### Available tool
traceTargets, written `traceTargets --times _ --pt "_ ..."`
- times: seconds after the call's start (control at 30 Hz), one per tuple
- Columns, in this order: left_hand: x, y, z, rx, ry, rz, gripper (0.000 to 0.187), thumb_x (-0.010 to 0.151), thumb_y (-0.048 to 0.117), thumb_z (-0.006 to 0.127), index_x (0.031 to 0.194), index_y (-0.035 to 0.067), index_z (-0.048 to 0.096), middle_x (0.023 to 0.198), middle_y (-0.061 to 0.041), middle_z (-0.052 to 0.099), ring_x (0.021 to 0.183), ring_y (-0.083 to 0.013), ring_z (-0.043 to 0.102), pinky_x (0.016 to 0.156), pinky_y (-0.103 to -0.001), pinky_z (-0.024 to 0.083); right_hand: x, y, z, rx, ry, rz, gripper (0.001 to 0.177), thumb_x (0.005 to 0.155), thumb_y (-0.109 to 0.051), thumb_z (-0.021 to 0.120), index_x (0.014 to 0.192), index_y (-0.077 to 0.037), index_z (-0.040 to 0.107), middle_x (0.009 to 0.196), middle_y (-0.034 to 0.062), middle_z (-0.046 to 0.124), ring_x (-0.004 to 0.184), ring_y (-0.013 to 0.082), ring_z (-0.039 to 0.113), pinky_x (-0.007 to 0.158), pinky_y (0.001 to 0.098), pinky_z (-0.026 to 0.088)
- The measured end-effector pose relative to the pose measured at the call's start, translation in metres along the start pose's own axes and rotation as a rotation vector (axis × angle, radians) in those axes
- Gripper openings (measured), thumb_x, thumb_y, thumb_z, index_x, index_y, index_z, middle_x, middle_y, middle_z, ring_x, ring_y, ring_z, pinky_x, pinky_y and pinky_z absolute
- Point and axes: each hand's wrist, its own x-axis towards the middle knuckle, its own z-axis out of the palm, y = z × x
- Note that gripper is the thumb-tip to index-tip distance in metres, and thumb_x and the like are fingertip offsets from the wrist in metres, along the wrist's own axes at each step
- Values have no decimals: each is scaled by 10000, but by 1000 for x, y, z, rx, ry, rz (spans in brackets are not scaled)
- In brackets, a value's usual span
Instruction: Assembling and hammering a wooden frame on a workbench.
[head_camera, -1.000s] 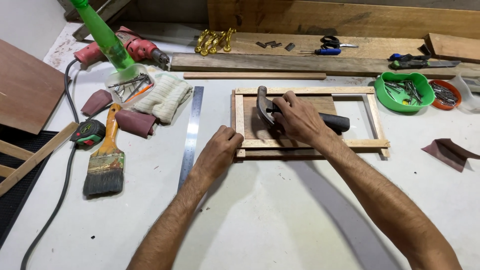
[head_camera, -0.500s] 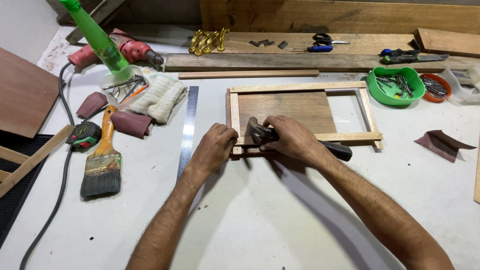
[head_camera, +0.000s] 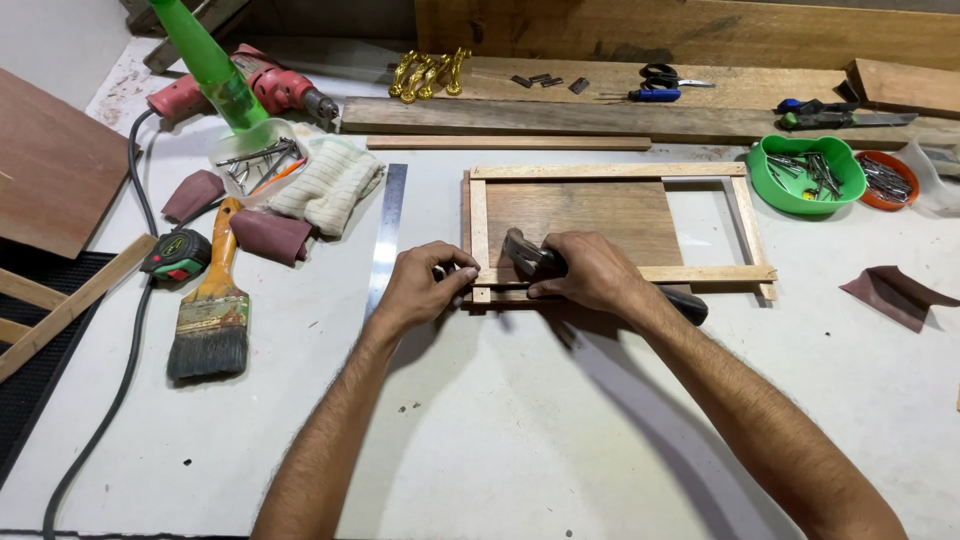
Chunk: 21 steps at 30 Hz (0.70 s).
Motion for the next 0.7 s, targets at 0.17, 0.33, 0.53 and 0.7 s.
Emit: traceTargets --times 0.17,0.33,0.53,0.7 --pt "3 -7 2 10 11 42 122 914 217 754 986 123 785 965 -35 763 784 -108 714 695 -271 638 -3 -3 -3 14 0 11 544 725 -536 848 1024 -112 683 923 68 734 893 221 691 794 458 589" --pt "1 -7 4 44 30 64 118 912 212 758 992 131 787 977 -26 756 823 -115 703 716 -288 623 -3 -3 -2 10 -2 22 546 720 -542 848 1030 -123 687 925 62 734 905 224 690 799 463 585" --pt "0 -14 6 56 64 132 110 916 213 762 989 134 790 963 -24 768 827 -107 707 731 -279 611 -3 -2 -2 3 -3 13 556 721 -556 848 1020 -118 681 919 63 729 902 221 687 785 463 587" --pt "0 -19 8 51 72 131 104 936 209 745 990 129 782 942 -26 771 794 -106 707 688 -277 605 -2 0 0 -5 2 13 561 718 -559 844 1022 -116 683 916 67 735 892 223 691 779 464 588"
